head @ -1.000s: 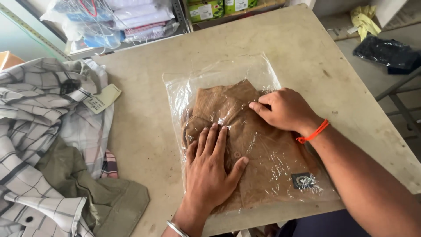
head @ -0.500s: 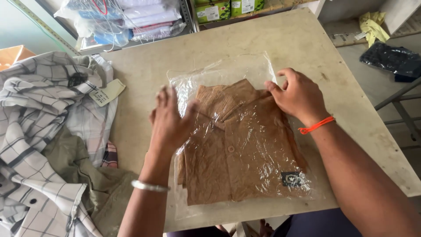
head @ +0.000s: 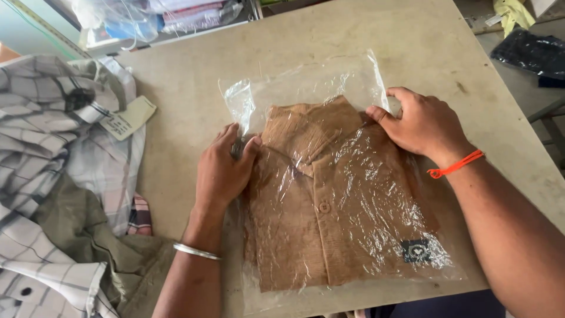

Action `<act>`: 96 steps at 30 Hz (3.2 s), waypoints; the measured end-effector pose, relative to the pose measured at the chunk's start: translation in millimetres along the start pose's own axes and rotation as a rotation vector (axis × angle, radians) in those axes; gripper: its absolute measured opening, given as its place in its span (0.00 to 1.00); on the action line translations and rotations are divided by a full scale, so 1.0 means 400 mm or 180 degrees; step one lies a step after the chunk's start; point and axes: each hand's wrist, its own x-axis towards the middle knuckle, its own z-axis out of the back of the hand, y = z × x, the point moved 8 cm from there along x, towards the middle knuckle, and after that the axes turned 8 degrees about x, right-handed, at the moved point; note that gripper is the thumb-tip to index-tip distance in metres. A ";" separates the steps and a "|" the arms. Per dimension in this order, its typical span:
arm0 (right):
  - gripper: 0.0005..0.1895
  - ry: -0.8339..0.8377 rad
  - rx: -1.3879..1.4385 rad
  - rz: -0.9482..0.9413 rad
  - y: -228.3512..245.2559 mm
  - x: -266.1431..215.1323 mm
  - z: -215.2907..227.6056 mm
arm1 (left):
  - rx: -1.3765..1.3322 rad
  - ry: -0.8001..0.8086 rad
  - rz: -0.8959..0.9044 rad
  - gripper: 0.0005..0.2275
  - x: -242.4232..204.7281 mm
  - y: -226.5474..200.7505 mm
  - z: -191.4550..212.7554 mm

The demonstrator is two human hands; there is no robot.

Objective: Folding a brown button-up shirt and placing it into a clear plastic bag.

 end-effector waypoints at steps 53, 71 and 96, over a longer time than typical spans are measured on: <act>0.29 -0.0129 0.1353 0.0410 -0.085 0.034 0.007 | 0.0014 -0.0037 0.0863 0.27 -0.004 0.097 0.006; 0.12 0.0828 0.3564 -0.0045 -0.044 -0.010 -0.001 | -0.1358 0.1274 0.1705 0.24 -0.052 0.092 -0.025; 0.07 0.1389 0.3953 0.0454 -0.010 -0.077 -0.025 | -0.4539 0.0729 0.0472 0.29 -0.048 -0.034 0.039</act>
